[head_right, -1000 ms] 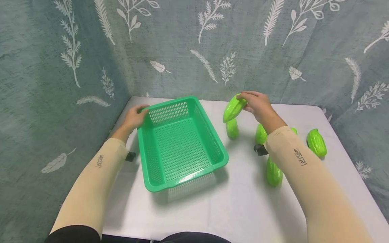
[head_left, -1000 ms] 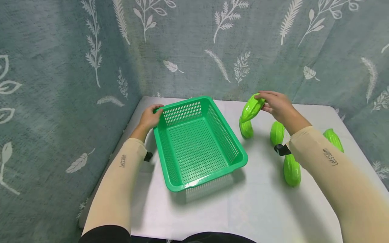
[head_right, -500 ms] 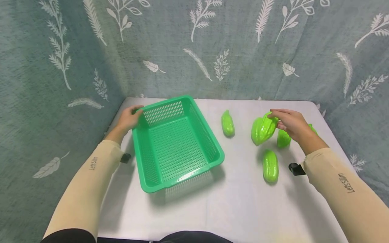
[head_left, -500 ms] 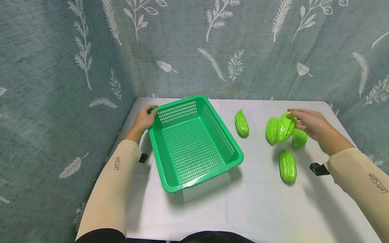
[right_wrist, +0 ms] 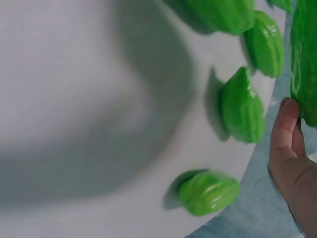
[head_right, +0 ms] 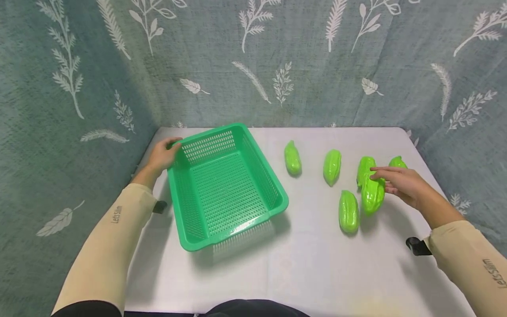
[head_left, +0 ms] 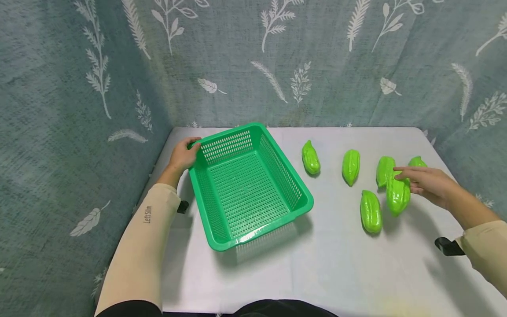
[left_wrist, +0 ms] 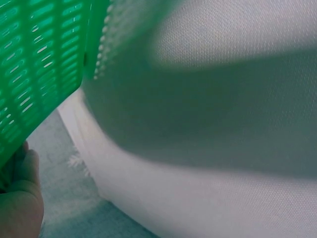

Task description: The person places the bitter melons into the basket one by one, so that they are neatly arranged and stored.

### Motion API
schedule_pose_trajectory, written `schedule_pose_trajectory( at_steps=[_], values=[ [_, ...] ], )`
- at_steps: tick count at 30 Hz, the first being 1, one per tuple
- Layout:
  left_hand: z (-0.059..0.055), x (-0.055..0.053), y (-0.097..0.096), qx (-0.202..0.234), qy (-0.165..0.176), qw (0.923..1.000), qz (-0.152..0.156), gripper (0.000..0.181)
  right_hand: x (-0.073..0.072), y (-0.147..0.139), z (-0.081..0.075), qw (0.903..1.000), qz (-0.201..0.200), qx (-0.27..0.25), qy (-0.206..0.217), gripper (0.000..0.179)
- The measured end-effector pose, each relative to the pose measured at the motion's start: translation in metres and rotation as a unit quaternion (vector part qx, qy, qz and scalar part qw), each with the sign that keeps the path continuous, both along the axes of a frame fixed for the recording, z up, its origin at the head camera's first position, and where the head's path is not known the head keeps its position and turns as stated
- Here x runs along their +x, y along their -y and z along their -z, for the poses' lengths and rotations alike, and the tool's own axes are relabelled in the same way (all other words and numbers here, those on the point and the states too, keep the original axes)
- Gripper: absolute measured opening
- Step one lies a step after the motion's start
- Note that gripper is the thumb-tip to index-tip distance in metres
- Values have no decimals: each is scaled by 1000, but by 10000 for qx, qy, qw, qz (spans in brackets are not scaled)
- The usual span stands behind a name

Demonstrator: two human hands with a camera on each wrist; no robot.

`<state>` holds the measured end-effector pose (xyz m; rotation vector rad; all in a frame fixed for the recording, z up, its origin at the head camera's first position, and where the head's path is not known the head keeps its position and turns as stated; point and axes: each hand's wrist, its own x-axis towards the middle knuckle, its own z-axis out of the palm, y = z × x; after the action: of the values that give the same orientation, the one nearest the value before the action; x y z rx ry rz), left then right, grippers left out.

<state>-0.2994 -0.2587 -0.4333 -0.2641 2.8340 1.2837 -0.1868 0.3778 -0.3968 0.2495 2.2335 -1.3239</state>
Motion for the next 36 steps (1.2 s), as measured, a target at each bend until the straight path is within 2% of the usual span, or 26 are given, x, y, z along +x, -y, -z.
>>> schedule_pose_trajectory(
  at_steps=[3,7,15,21,28,36],
  values=[
    [-1,1,-1,24,-12,10000,-35,43,7,-9,5,9991,-348,231,24,65],
    [-1,1,-1,60,-16,10000,-27,43,15,-21,16,9980,-513,379,16,62],
    [1,0,0,24,31,10000,-68,43,27,-39,38,9982,-392,441,58,41],
    [-1,1,1,28,8,10000,-74,43,29,-41,48,9970,-464,618,-38,58],
    [2,-1,1,17,-24,9999,-99,42,30,-35,57,9902,-692,1206,-126,74],
    [1,-1,0,-5,-25,9999,-122,43,29,-30,57,9904,-592,1247,-46,77]
  ],
)
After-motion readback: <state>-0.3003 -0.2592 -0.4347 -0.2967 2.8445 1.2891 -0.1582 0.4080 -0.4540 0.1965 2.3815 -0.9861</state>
